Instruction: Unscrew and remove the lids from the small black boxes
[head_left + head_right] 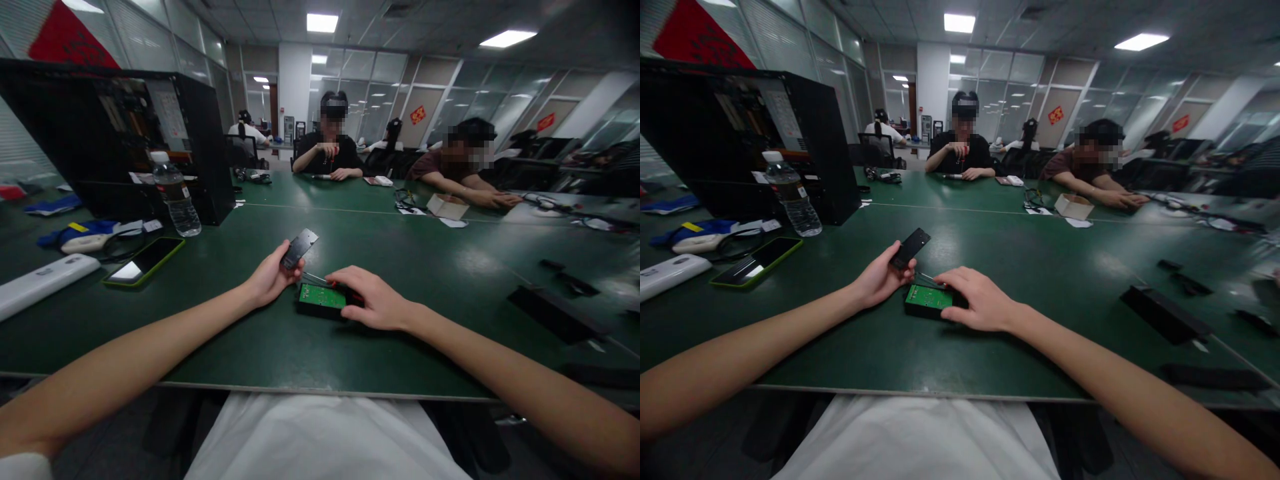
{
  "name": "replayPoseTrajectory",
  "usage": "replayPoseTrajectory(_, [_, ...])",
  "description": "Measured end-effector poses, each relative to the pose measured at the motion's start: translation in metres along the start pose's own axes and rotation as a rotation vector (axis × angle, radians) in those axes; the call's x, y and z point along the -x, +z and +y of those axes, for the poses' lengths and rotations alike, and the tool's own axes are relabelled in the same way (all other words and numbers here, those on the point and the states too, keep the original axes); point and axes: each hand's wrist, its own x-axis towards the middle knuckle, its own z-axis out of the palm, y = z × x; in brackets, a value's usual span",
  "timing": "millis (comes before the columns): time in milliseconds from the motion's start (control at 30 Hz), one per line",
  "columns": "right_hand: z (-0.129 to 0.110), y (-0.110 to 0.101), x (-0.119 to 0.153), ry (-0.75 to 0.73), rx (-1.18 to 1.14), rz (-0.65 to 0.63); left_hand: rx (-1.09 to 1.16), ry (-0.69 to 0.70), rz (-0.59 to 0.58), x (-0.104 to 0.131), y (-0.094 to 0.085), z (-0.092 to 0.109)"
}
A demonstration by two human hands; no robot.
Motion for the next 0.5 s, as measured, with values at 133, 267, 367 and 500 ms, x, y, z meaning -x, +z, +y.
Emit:
replayPoseTrajectory(133, [-0.032, 0.005, -0.009, 0.061, 0.047, -0.1, -0.032, -0.006, 0.033, 0.002, 0.003, 0.0])
replayPoseTrajectory(267, [-0.038, -0.022, -0.014, 0.05, -0.047, 0.054, -0.079, 0.009, 0.027, 0.005, 0.006, 0.0])
replayPoseTrajectory(367, [-0.007, -0.068, -0.006, 0.202, 0.057, 0.346, -0.133, -0.021, 0.017, 0.006, 0.007, 0.0])
replayPoseTrajectory(500, [0.08, -0.134, 0.044, 0.565, 0.45, 0.567, -0.194, -0.048, 0.013, 0.009, 0.008, -0.002])
